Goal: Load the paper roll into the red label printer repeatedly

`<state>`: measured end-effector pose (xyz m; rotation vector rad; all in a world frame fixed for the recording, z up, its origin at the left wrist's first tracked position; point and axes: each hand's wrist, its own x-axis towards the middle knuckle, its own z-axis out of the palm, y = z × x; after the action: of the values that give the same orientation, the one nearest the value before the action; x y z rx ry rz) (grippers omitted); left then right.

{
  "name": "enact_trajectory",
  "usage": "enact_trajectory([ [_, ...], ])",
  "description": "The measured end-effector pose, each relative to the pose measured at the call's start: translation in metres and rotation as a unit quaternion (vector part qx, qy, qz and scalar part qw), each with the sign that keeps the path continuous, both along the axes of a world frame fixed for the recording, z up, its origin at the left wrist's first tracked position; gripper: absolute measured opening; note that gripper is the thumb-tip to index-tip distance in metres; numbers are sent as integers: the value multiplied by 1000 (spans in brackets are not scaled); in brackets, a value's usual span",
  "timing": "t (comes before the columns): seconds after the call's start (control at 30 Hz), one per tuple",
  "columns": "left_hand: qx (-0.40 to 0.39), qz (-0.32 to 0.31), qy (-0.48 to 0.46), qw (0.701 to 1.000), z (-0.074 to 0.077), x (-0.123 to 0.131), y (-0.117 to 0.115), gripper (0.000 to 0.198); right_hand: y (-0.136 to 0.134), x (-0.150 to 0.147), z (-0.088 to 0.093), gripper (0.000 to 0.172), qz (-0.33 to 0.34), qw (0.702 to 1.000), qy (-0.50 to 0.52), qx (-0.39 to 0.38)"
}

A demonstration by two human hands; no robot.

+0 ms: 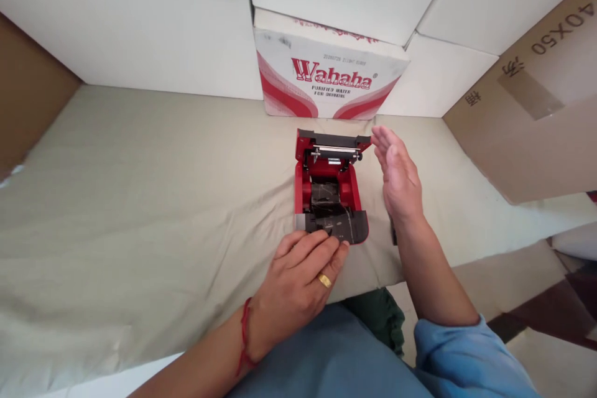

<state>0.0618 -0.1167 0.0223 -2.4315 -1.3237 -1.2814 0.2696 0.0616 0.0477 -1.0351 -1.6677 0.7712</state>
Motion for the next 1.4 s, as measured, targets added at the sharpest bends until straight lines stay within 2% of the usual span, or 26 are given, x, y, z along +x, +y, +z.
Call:
enact_trajectory([
  [0.07,2,-1,-2,1000,-1,0,-1,27,16,-14,3,77,40,999,12,-7],
  [0.13,2,-3,-5,1000,-1,1,-1,26,16,-24,9,73,56,998,10,-2],
  [0.3,11,-8,-26,1000,-2,2,0,25,-19,-18,20,54,11,998,-31,52],
  [0.4,12,-13,-37,999,-3,1,2,25,-40,-3,16,42,40,991,-76,103],
  [0.67,-8,-41,-14,999,-5,-5,1,26,-72,18,-4,36,94,959,-198,180],
  [0.83,-59,-62,-71,994,15,-17,8,29,-76,16,-8,36,91,952,-222,193],
  [0.9,-62,-49,-105,991,24,-29,15,31,-75,14,-10,35,84,954,-214,191],
  [0.97,-89,-10,-144,985,26,-44,24,33,-77,12,-11,33,72,959,-198,188],
  [1.03,-164,27,-212,963,19,-60,31,30,-84,9,-12,32,59,966,-178,178],
  [1.1,-253,53,-303,917,2,-74,36,29,-94,7,-10,33,61,970,-161,171],
  [1.17,-326,11,-396,858,-17,-85,40,51,-105,6,-7,35,87,968,-156,178],
  [1.23,-385,-67,-436,811,-33,-90,44,79,-115,7,-3,34,120,960,-165,194],
  [1.3,-408,-122,-437,792,-42,-90,50,98,-123,9,-1,33,137,952,-182,205],
  [1.4,-411,-176,-428,785,-45,-85,61,120,-130,15,-4,34,132,949,-199,207],
])
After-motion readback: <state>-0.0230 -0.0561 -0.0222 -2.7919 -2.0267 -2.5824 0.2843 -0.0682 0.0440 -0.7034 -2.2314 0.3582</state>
